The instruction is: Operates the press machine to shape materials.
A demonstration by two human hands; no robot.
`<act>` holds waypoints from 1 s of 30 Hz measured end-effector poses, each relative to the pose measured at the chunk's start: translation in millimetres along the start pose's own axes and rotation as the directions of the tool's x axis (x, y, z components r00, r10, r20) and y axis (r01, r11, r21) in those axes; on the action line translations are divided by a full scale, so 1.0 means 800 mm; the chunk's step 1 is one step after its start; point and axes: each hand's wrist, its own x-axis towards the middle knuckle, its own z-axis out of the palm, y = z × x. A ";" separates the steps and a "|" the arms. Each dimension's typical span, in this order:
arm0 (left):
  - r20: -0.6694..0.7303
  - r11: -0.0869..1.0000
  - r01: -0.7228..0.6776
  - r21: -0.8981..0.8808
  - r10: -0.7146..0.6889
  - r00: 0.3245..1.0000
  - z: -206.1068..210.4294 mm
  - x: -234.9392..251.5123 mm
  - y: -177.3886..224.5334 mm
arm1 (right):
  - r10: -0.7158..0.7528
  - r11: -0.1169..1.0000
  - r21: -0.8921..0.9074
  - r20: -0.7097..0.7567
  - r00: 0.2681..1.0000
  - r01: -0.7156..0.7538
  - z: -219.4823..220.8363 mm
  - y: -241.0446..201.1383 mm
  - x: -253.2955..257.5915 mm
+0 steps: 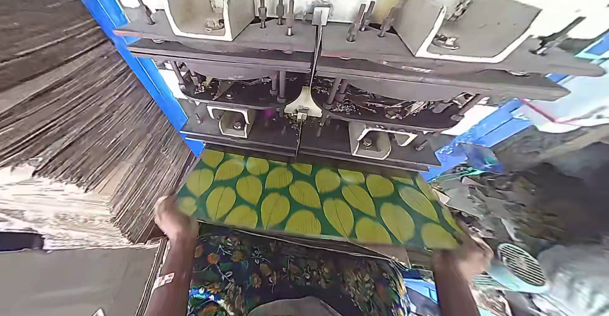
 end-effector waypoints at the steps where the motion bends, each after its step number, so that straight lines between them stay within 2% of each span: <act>1: 0.015 0.997 0.027 0.078 -0.028 0.999 0.015 0.020 -0.024 | 0.019 0.995 -0.097 0.020 1.000 -0.017 0.021 0.014 0.017; 3: 0.048 0.970 0.039 0.239 -0.052 0.997 0.049 0.065 -0.069 | 0.034 0.934 -0.357 0.091 0.995 0.000 0.063 0.042 0.051; 6: 0.146 0.838 -0.010 0.545 -0.083 0.986 0.072 0.128 -0.127 | 0.035 0.738 -0.666 0.197 0.980 0.107 0.106 0.072 0.089; 9: 0.228 0.607 -0.190 0.771 0.016 0.974 0.090 0.170 -0.149 | 0.055 0.607 -0.778 0.240 0.969 0.158 0.141 0.075 0.106; 11: 0.204 0.521 -0.177 0.835 0.005 0.979 0.106 0.178 -0.143 | 0.096 0.578 -0.803 0.243 0.965 0.144 0.158 0.075 0.110; 13: 0.140 0.482 -0.125 0.867 0.005 0.990 0.117 0.185 -0.142 | 0.098 0.603 -0.789 0.222 0.970 0.119 0.169 0.078 0.104; 17: 0.108 0.529 -0.117 0.841 0.047 0.993 0.113 0.203 -0.156 | -0.044 0.674 -0.721 0.178 0.983 0.160 0.169 0.096 0.082; 20: 0.096 0.583 -0.116 0.804 0.066 0.993 0.109 0.203 -0.159 | -0.081 0.662 -0.727 0.173 0.982 0.183 0.163 0.105 0.079; 26: 0.134 0.676 -0.137 0.724 0.058 0.989 0.112 0.197 -0.155 | -0.157 0.664 -0.679 0.284 0.946 0.314 0.145 0.114 0.084; 29: 0.114 0.706 -0.081 0.703 0.001 0.993 0.109 0.190 -0.142 | -0.115 0.674 -0.666 0.333 0.936 0.320 0.134 0.094 0.090; 30: 0.109 0.747 -0.052 0.663 -0.028 0.994 0.110 0.188 -0.140 | -0.160 0.684 -0.650 0.309 0.937 0.331 0.128 0.079 0.098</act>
